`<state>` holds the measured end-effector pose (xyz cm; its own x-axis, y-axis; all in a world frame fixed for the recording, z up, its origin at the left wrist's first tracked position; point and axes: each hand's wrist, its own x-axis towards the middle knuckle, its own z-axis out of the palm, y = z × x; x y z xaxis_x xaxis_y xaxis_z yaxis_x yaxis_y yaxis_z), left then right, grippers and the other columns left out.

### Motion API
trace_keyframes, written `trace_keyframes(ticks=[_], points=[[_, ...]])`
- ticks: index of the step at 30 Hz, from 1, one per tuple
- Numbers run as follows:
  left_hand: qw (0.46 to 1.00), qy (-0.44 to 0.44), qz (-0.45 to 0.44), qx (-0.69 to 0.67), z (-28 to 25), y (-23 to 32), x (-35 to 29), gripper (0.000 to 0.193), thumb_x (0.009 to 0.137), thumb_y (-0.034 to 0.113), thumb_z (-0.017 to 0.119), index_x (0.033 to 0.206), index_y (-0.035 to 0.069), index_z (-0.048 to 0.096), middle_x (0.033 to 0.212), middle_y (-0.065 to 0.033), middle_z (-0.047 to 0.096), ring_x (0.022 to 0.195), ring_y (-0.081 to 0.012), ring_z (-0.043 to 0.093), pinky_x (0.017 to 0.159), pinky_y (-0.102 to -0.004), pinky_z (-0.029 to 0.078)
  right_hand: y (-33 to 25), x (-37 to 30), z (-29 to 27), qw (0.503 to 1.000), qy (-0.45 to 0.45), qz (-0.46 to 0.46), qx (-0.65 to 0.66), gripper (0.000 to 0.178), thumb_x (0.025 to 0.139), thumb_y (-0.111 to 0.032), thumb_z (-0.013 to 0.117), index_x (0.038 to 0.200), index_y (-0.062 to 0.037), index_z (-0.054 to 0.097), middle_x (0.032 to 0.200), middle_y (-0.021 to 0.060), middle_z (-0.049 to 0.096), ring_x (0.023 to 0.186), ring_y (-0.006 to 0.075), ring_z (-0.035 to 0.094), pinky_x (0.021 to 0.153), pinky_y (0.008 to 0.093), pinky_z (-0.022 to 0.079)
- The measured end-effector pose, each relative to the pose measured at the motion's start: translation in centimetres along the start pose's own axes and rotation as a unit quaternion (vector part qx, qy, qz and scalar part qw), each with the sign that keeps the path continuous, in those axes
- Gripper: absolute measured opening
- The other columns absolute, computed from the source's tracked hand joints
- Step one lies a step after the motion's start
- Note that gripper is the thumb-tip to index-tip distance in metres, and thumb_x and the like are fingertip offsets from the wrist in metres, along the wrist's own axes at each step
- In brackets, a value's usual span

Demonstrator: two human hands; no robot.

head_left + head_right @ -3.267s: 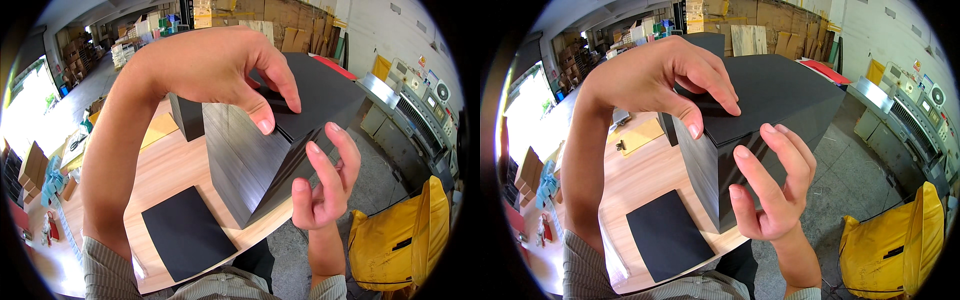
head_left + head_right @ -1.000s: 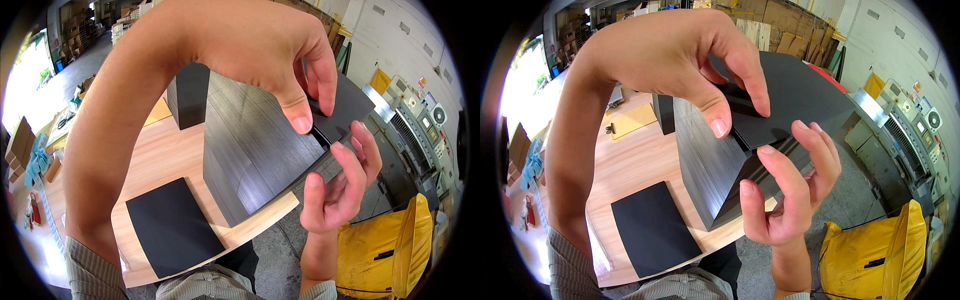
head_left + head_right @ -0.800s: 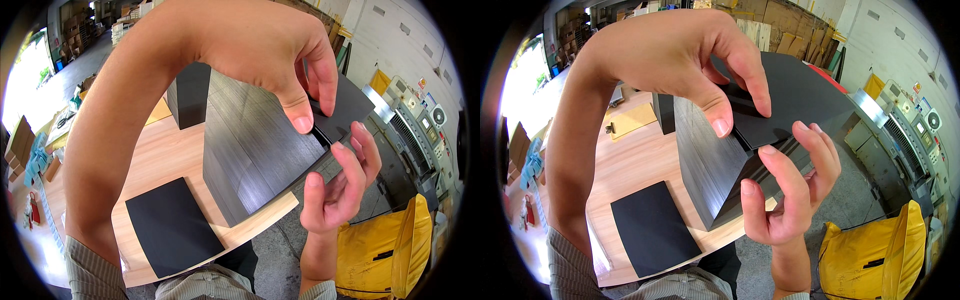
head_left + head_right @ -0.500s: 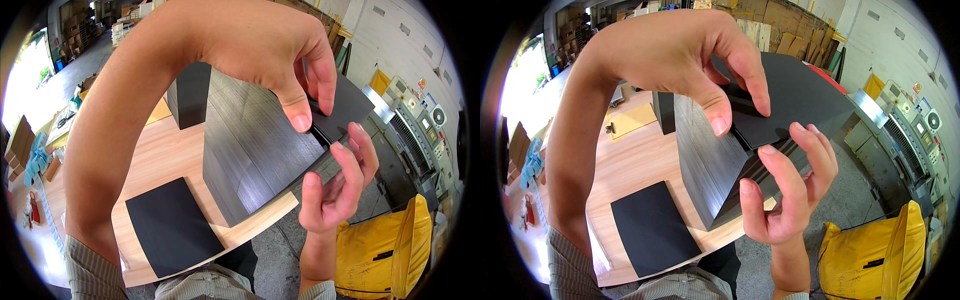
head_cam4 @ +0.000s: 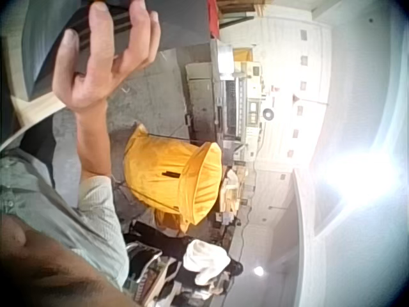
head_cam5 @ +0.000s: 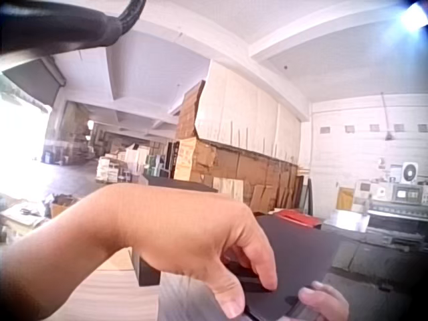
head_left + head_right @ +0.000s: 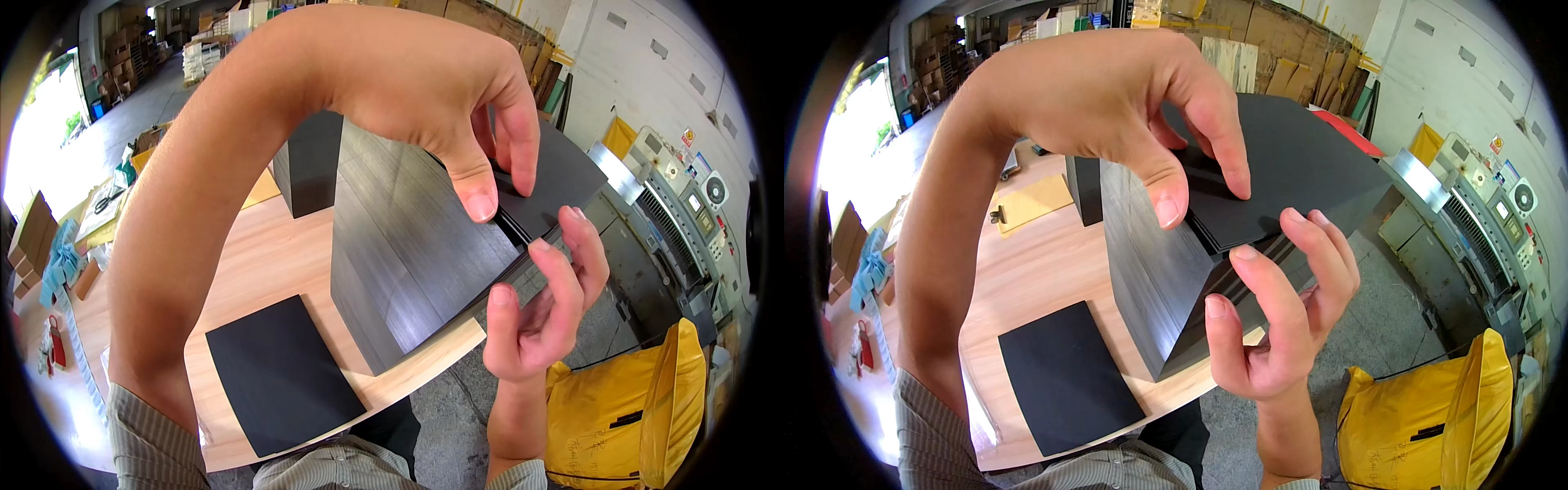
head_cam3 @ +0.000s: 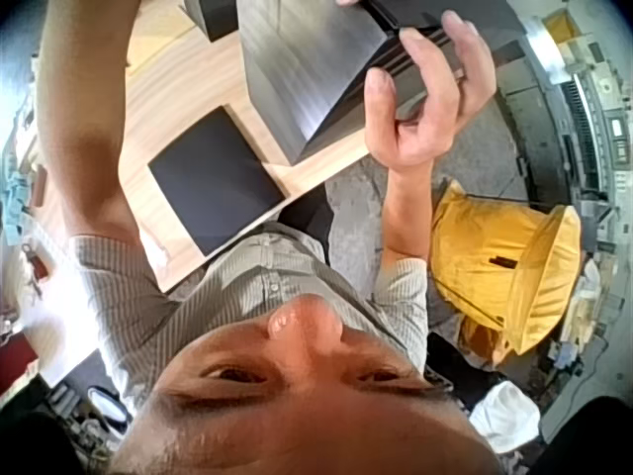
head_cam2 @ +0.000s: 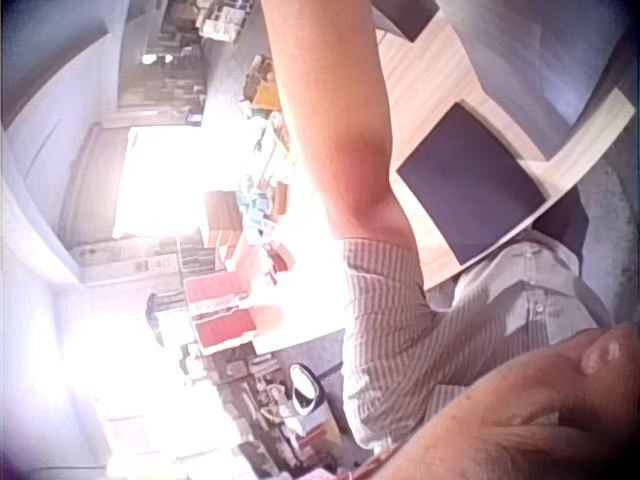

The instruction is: The person repeatedly picks up a single black sheet of paper from a stack on a wooden table and places it on top of a larger stack. The person aligns the edges of the paper with the stack before placing it down. This action is repeated multiple times throughout the video.

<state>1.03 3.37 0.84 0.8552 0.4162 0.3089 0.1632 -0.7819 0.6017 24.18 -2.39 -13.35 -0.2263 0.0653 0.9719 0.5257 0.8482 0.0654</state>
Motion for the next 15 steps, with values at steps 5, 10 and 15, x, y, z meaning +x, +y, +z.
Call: trace_keyframes(ticks=[5, 10, 15], points=[[1.000, -0.004, -0.008, 0.021, -0.1, 2.6, -0.4, 0.045, 0.070, 0.012, 0.093, 0.110, -0.001, 0.077, 0.104, -0.0087, 0.073, 0.097, -0.0194, 0.069, 0.089, -0.0305, 0.054, 0.1, -0.1, 0.2, 1.000, 0.007, -0.004, 0.005, 0.038, 0.083, -0.015, 0.072, 0.120, -0.0056, 0.067, 0.140, 0.0226, 0.053, 0.126, 0.0432, 0.050, 0.109, 0.0528, 0.041], [0.992, -0.023, -0.074, 0.098, -0.6, 2.8, 0.5, 0.045, 0.070, 0.013, 0.093, 0.111, 0.000, 0.078, 0.103, -0.0079, 0.074, 0.097, -0.0191, 0.069, 0.088, -0.0304, 0.054, 0.2, -0.1, 0.2, 1.000, 0.010, -0.005, 0.003, 0.037, 0.084, -0.016, 0.072, 0.120, -0.0058, 0.067, 0.140, 0.0226, 0.053, 0.126, 0.0430, 0.050, 0.109, 0.0520, 0.041], [0.990, -0.034, -0.063, 0.120, -1.0, 3.0, 0.3, 0.047, 0.073, 0.023, 0.092, 0.112, 0.002, 0.078, 0.104, -0.0099, 0.076, 0.104, -0.0222, 0.070, 0.092, -0.0337, 0.054, 0.2, 0.1, 0.4, 1.000, 0.016, -0.009, 0.008, 0.036, 0.084, -0.016, 0.071, 0.119, -0.0058, 0.068, 0.140, 0.0228, 0.053, 0.126, 0.0431, 0.050, 0.109, 0.0523, 0.041]])
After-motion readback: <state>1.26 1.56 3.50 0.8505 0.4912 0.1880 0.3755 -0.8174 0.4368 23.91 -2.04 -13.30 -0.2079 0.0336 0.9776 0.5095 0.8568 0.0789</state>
